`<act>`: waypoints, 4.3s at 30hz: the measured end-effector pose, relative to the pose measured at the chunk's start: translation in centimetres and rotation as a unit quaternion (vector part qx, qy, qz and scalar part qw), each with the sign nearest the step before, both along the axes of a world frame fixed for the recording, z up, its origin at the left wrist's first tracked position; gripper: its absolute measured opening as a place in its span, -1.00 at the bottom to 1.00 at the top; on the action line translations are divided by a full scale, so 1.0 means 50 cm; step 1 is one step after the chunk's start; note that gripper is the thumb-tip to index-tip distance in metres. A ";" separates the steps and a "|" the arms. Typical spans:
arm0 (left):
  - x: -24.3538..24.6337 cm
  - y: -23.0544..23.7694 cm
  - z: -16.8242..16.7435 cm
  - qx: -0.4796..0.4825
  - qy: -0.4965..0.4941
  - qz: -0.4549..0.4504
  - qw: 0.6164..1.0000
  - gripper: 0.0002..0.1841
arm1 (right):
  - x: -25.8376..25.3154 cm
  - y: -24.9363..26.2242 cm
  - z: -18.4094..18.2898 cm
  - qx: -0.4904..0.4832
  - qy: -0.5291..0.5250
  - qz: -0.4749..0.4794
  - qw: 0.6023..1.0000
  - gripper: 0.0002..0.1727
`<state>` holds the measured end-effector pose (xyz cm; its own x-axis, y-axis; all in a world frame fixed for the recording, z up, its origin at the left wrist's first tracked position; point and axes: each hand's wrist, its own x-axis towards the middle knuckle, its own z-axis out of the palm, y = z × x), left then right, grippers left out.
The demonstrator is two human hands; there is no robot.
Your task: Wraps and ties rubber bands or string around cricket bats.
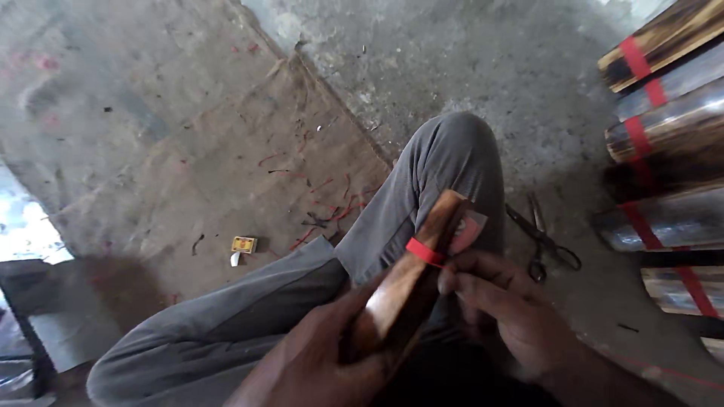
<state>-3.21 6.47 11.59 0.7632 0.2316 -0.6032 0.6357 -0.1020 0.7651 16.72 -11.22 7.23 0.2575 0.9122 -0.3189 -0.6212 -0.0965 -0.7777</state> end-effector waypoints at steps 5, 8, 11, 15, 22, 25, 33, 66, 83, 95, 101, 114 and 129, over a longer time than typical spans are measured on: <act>0.022 -0.092 -0.014 0.493 -0.027 0.003 0.870 -0.18 | 0.003 0.027 -0.026 -0.080 0.010 -0.008 0.997 -0.74; 0.050 -0.163 -0.077 0.623 0.047 -0.057 0.779 -0.05 | -0.002 0.018 -0.030 -0.115 0.005 -0.024 0.993 -0.75; 0.058 -0.166 -0.123 0.673 0.066 -0.052 0.735 -0.16 | -0.003 -0.023 -0.050 -0.145 0.015 -0.059 0.988 -0.79; 0.061 -0.160 -0.121 0.678 0.064 -0.056 0.730 -0.14 | -0.003 -0.076 -0.072 -0.132 0.048 -0.070 0.988 -0.81; 0.079 -0.151 -0.113 0.665 0.048 -0.061 0.743 -0.21 | -0.014 -0.091 -0.100 -0.152 0.127 -0.083 0.977 -0.78; 0.083 -0.139 -0.102 0.650 0.041 -0.061 0.757 -0.18 | -0.014 -0.087 -0.103 -0.125 0.141 -0.081 0.979 -0.78; 0.057 -0.023 0.002 0.331 -0.040 -0.058 0.941 0.08 | -0.015 -0.034 -0.032 0.000 0.026 -0.027 0.999 -0.79; 0.033 -0.072 -0.070 0.439 0.046 -0.020 0.897 0.19 | 0.001 -0.045 -0.052 -0.073 -0.041 -0.041 0.996 -0.79; 0.032 -0.118 -0.015 0.541 -0.013 0.011 0.841 -0.12 | 0.001 0.041 -0.017 -0.068 0.036 -0.028 0.997 -0.74; 0.073 -0.153 -0.119 0.674 0.064 -0.045 0.734 -0.18 | -0.011 -0.069 -0.081 -0.124 0.079 -0.078 0.986 -0.79; 0.087 -0.140 -0.109 0.660 0.051 -0.059 0.747 -0.24 | -0.012 -0.069 -0.099 -0.145 0.127 -0.085 0.978 -0.77; 0.047 -0.002 0.005 0.244 -0.068 -0.049 0.966 0.09 | -0.018 -0.009 -0.015 0.029 0.055 -0.023 0.998 -0.80; 0.057 -0.131 -0.151 0.595 0.063 0.002 0.802 0.07 | -0.014 0.016 -0.059 -0.107 -0.096 -0.025 0.989 -0.73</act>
<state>-0.35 -0.10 4.04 0.7116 0.7022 -0.0259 0.7023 -0.7095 0.0586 16.00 -10.43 4.26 0.3759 0.8136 -0.4436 -0.4723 -0.2437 -0.8471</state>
